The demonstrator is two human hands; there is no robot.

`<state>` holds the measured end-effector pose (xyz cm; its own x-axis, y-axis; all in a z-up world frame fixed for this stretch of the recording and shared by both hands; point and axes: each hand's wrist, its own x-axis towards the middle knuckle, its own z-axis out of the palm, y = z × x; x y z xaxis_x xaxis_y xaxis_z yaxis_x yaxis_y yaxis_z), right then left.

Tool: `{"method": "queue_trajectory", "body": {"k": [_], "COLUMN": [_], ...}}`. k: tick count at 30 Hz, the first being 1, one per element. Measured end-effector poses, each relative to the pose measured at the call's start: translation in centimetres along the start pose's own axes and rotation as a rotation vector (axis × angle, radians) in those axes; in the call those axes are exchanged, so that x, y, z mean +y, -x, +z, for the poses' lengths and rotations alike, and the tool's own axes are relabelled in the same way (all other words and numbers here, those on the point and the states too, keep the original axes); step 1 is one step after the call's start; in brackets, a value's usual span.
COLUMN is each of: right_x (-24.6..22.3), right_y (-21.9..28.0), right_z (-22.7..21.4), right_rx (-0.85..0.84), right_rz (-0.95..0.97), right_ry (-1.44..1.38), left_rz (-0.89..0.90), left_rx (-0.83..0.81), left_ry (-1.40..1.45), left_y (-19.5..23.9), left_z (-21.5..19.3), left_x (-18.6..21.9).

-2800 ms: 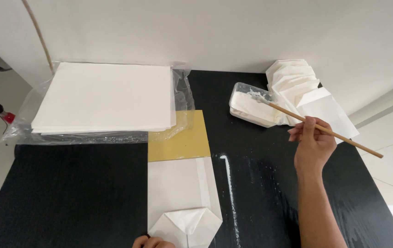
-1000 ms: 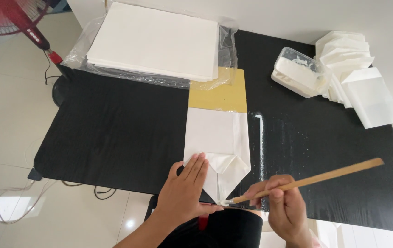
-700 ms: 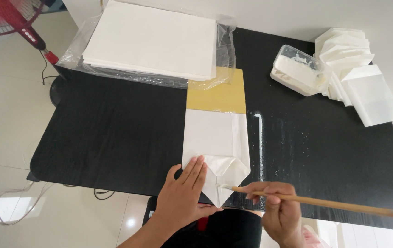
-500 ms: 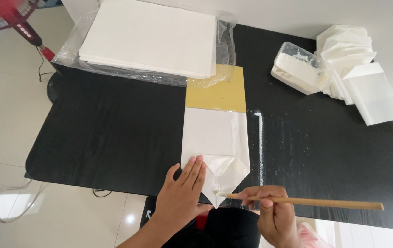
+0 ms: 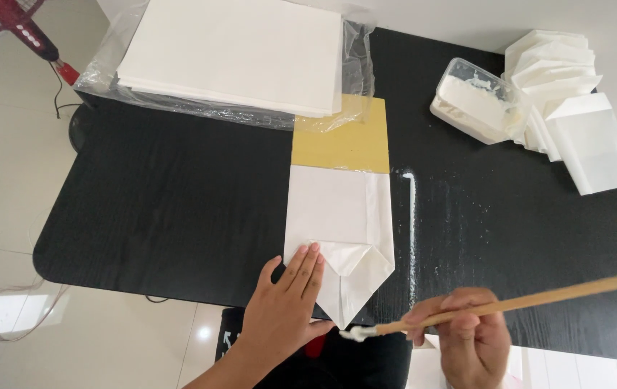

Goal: The person applies white adhesive to the edges of a folded white paper piece using a brush, then folds and presses the edges to adhere them. The person repeats the gluing and folding process on another section of the paper.

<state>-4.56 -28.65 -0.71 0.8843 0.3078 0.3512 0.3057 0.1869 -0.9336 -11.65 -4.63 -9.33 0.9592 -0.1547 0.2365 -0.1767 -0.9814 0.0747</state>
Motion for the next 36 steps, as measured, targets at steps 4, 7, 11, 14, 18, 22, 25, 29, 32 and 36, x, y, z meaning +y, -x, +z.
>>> {"method": "queue_trajectory", "body": {"k": [4, 7, 11, 14, 18, 22, 25, 29, 32, 36], "right_x": [-1.5, 0.0, 2.2, 2.2, 1.4, 1.2, 1.3, 1.4, 1.8, 2.3], "right_y": [0.0, 0.8, 1.1, 1.3, 1.3, 1.8, 2.3, 2.3, 1.4, 1.4], "right_z": [0.2, 0.6, 0.9, 1.3, 1.9, 1.9, 1.3, 0.6, 0.9, 1.2], "right_rx": [0.045, 0.142, -0.049, -0.144, -0.212, -0.193, -0.119, 0.072, -0.007, -0.184], "right_rz": [-0.005, -0.009, -0.221, -0.203, -0.156, -0.089, -0.067, -0.161, -0.287, -0.223], "right_ry": [0.117, 0.296, 0.328, 0.333, 0.368, 0.365, 0.190, 0.232, 0.301, 0.312], "left_rz": [-0.005, -0.022, 0.005, 0.002, 0.003, 0.005, 0.009, 0.005, 0.007, -0.004], "left_rx": [0.022, -0.005, 0.043, 0.064, 0.090, 0.088, 0.111, 0.092, 0.078, 0.085], "left_ry": [0.007, 0.038, -0.041, -0.036, -0.021, -0.032, -0.032, -0.001, -0.001, 0.015], "left_y": [0.0, 0.1, 0.1, 0.1, 0.0, 0.1, 0.0, 0.1, 0.2, 0.1], "left_z": [-0.6, -0.5, -0.5, -0.5, -0.8, -0.8, -0.7, -0.4, -0.2, -0.1], "left_x": [0.2, 0.2, 0.1, 0.2, 0.1, 0.1, 0.1, 0.1, 0.1, 0.1]}}
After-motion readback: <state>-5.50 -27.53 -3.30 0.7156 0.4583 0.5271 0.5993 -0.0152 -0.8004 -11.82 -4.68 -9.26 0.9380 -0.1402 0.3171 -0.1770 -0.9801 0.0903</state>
